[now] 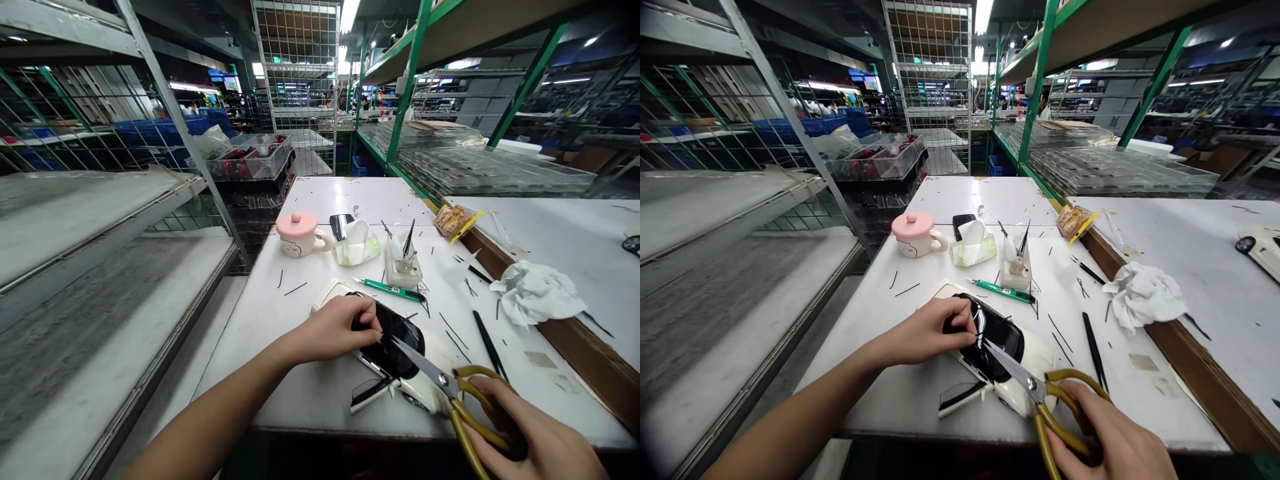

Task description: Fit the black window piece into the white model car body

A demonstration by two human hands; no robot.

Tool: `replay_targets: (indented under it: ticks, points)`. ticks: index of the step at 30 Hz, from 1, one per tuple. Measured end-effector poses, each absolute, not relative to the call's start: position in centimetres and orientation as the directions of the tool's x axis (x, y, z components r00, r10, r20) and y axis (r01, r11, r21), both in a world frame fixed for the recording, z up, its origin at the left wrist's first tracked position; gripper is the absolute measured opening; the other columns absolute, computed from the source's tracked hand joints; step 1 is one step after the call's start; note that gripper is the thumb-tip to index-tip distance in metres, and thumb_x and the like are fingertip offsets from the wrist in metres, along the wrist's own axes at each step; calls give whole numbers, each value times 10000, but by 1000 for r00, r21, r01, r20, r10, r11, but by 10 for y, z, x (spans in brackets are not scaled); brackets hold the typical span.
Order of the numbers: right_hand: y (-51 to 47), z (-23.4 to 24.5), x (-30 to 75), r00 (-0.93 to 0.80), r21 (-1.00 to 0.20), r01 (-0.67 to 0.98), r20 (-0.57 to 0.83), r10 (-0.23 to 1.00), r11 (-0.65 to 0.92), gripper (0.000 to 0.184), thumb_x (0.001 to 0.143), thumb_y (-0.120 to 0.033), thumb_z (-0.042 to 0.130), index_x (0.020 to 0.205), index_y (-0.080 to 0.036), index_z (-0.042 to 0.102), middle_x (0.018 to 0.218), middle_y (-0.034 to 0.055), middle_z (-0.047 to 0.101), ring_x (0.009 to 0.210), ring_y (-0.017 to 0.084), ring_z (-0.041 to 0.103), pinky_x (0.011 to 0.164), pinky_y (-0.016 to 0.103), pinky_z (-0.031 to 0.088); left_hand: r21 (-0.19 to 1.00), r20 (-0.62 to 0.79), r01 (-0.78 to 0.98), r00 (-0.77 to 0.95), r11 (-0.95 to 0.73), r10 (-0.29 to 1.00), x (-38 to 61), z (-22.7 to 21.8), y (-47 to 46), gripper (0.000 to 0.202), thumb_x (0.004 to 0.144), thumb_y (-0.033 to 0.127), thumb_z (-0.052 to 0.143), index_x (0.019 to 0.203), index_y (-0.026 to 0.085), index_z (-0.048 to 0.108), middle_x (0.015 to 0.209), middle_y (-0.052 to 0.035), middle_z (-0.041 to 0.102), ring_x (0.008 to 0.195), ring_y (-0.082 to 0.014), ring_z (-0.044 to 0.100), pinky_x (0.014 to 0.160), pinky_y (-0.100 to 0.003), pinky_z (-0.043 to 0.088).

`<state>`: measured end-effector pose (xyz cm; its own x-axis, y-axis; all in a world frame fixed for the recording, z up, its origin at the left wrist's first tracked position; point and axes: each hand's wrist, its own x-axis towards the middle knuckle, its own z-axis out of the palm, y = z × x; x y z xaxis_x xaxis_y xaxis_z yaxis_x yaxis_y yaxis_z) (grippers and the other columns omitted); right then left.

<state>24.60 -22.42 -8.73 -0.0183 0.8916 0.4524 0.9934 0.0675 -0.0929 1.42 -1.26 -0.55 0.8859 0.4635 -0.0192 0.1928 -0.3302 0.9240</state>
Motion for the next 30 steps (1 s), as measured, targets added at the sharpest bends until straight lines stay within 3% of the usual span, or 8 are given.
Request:
replay_targets:
  ticks: [10,20,30]
  points:
    - [-208,-80,238,-83,-43,992,464,882,116,340,983,-496,388,1148,-221,500,882,18,767,650,142,741,535,162,550,927,-27,192,892,-322,452,13,-5,-11,348,799,86,609,698,207,299,818,36,651,814,-124,581,739,-242,377]
    - [-207,-84,231,-44,-106,988,491,870,110,335,974,-510,409,1126,-232,518,852,11,768,608,153,733,510,186,546,954,-66,189,890,-234,451,13,-6,-9,358,805,102,618,706,211,292,841,22,659,785,-118,562,735,-240,407]
    - [-205,-80,226,-64,-44,994,520,851,101,377,1018,-519,332,1091,-199,518,792,24,757,569,134,717,497,178,527,968,-66,168,888,-189,455,13,-7,-7,371,782,99,634,690,212,293,807,19,653,768,-122,552,707,-240,407]
